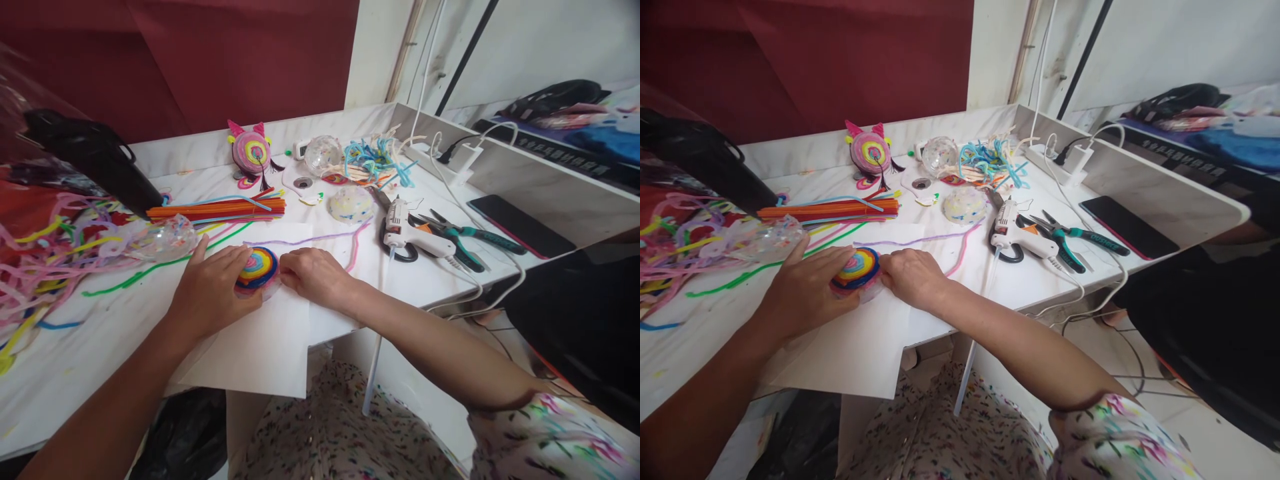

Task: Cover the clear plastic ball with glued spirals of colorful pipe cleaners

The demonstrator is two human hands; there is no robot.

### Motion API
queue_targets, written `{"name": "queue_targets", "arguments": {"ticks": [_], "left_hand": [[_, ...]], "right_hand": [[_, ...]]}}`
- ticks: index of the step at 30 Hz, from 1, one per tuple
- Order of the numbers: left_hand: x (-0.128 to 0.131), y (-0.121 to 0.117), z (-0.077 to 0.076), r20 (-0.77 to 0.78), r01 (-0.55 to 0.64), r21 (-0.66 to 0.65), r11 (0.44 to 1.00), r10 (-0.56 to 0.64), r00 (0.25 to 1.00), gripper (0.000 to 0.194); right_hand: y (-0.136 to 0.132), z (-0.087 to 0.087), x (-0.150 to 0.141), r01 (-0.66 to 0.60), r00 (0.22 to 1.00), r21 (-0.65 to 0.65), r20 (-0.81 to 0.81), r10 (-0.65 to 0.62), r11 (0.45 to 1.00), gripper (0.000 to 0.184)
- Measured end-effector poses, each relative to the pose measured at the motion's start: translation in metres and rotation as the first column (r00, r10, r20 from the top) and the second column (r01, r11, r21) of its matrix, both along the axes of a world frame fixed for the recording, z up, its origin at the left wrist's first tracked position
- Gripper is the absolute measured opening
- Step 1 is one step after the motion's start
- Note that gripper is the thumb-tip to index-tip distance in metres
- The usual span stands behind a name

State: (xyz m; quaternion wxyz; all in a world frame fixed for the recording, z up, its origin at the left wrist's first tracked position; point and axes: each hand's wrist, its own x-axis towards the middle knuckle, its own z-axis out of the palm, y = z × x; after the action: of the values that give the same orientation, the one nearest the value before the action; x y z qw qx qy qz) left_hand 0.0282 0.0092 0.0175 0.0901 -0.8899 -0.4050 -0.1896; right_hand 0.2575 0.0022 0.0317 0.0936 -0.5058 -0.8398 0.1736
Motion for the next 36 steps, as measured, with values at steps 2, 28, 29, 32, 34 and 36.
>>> {"name": "queue_targets", "arguments": {"ticks": [2,28,29,32,34,36], "left_hand": [[0.000,0.000,0.000,-0.010,0.000,0.003,1.000,0.000,1.000,0.046],[-0.005,0.002,0.000,-0.046,0.100,0.106,0.989,-0.095,0.994,0.045],[-0.005,0.002,-0.001,-0.049,0.099,0.115,0.988,-0.094,0.994,0.045],[-0.008,0.004,-0.005,-0.047,0.075,0.110,0.991,-0.070,0.996,0.046],[-0.011,0.006,-0.008,-0.059,0.069,0.115,0.991,-0.062,0.996,0.047],[-0.012,0.007,-0.010,-0.073,0.079,0.147,0.986,-0.069,0.995,0.047]], "right_hand": [[0.003,-0.002,0.003,-0.046,0.998,-0.006,-0.043,0.046,0.999,0.012],[0.019,-0.002,0.010,-0.164,0.986,0.080,0.017,0.164,0.983,0.020],[0.020,-0.003,0.010,-0.171,0.985,0.089,0.014,0.171,0.981,0.021],[0.023,-0.007,0.011,-0.201,0.980,0.123,0.023,0.199,0.972,0.023],[0.026,-0.009,0.011,-0.216,0.976,0.147,0.047,0.211,0.965,0.023],[0.028,-0.010,0.011,-0.221,0.975,0.164,0.063,0.213,0.961,0.022]]}}
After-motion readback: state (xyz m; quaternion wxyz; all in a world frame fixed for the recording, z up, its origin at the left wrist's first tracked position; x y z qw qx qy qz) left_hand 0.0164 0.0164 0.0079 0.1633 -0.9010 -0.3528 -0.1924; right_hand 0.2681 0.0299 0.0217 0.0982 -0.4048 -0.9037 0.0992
